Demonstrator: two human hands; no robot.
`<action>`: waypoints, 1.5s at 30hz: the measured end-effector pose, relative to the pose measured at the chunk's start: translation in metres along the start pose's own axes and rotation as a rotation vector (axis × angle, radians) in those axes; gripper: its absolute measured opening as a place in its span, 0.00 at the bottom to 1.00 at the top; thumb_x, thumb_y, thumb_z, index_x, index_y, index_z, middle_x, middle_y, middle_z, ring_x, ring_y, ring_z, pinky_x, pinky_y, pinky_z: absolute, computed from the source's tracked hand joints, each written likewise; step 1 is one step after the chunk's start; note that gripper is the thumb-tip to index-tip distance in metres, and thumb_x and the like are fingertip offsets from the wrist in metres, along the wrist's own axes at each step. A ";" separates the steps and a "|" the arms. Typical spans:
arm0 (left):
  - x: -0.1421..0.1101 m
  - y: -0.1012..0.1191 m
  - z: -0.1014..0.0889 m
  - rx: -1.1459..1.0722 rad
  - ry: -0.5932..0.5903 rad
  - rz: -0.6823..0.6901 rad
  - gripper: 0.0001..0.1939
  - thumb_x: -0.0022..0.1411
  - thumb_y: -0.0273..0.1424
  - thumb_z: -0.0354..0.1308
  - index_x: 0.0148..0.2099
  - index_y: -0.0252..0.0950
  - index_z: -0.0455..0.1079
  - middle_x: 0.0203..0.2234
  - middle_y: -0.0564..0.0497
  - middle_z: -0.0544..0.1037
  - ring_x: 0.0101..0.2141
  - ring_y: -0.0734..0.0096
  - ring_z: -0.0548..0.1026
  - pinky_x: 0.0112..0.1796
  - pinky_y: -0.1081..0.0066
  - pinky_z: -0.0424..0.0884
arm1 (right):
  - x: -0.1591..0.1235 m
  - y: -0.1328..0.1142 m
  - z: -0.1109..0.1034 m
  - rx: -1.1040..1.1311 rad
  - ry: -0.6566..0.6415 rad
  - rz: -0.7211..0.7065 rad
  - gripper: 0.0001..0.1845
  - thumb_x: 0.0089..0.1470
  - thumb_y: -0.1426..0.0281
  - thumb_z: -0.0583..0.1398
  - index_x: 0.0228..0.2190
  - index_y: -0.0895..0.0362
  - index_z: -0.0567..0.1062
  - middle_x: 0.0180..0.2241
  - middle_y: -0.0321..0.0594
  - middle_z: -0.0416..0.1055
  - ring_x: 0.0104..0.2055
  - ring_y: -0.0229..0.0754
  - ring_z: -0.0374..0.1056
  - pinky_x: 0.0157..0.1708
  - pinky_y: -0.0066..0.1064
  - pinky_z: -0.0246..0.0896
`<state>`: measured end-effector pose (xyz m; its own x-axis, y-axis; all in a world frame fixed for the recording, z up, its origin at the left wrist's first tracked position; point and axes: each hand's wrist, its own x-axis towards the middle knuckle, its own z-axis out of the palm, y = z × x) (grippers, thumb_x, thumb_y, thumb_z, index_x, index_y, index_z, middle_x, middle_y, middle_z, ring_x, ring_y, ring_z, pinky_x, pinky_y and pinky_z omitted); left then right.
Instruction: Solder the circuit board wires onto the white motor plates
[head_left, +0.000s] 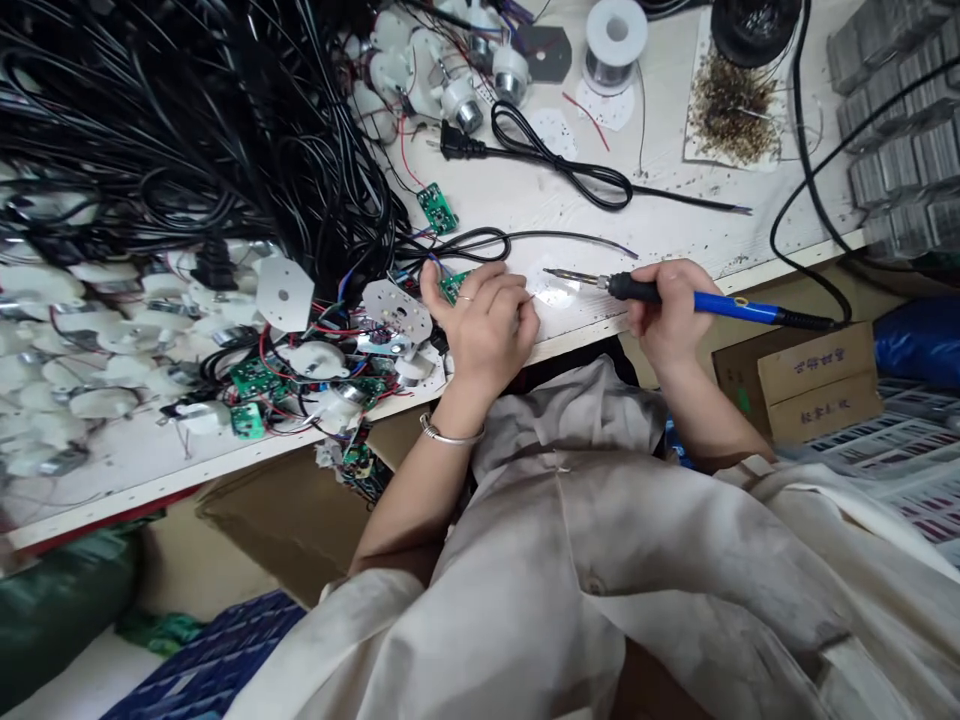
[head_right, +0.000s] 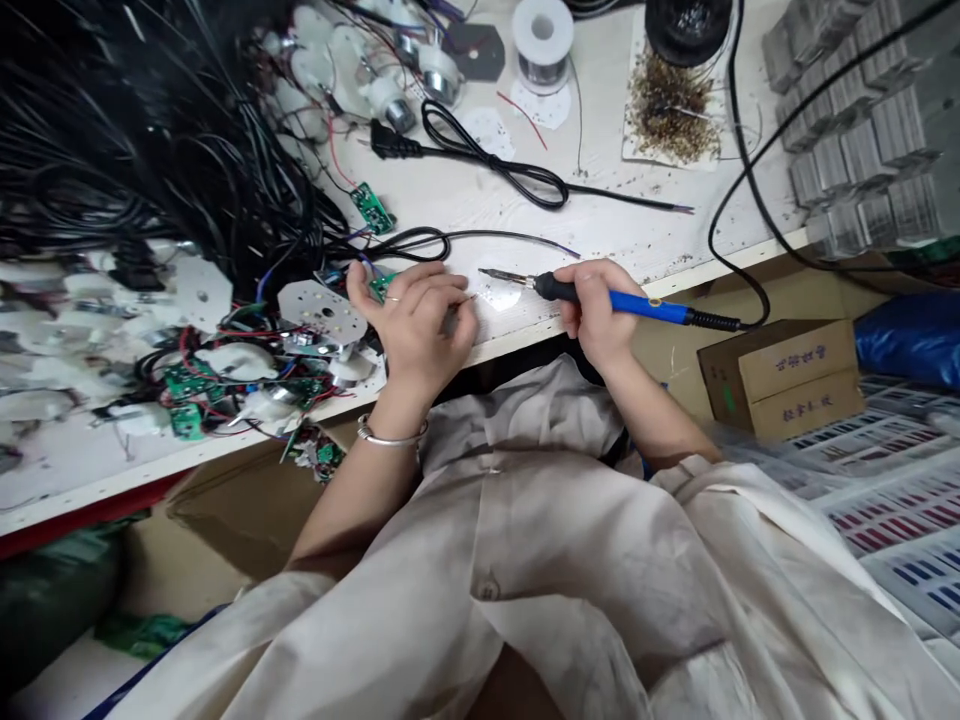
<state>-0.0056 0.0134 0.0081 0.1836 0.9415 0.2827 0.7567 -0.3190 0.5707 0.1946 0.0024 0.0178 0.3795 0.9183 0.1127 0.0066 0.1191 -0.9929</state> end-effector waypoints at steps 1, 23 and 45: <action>0.000 0.000 0.000 0.008 0.001 0.003 0.05 0.65 0.30 0.56 0.34 0.42 0.69 0.38 0.54 0.83 0.52 0.56 0.78 0.68 0.34 0.35 | -0.001 0.000 0.000 -0.015 -0.014 0.002 0.26 0.58 0.43 0.59 0.27 0.53 0.75 0.13 0.24 0.58 0.10 0.26 0.52 0.10 0.20 0.46; 0.004 0.004 -0.009 0.003 -0.154 -0.012 0.04 0.66 0.31 0.56 0.37 0.43 0.71 0.43 0.53 0.83 0.56 0.54 0.76 0.69 0.33 0.30 | 0.001 0.002 -0.009 -0.184 -0.111 0.063 0.30 0.55 0.40 0.58 0.25 0.53 0.78 0.14 0.28 0.63 0.14 0.30 0.60 0.16 0.25 0.60; 0.005 0.007 -0.008 -0.001 -0.143 -0.035 0.04 0.65 0.32 0.56 0.36 0.44 0.70 0.42 0.53 0.83 0.54 0.54 0.76 0.69 0.32 0.32 | 0.002 -0.002 -0.010 -0.179 -0.123 0.100 0.31 0.54 0.39 0.59 0.24 0.54 0.77 0.17 0.30 0.66 0.16 0.30 0.63 0.17 0.26 0.61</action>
<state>-0.0045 0.0148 0.0193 0.2447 0.9581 0.1493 0.7639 -0.2853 0.5789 0.2047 0.0004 0.0195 0.2709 0.9626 0.0063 0.1422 -0.0335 -0.9893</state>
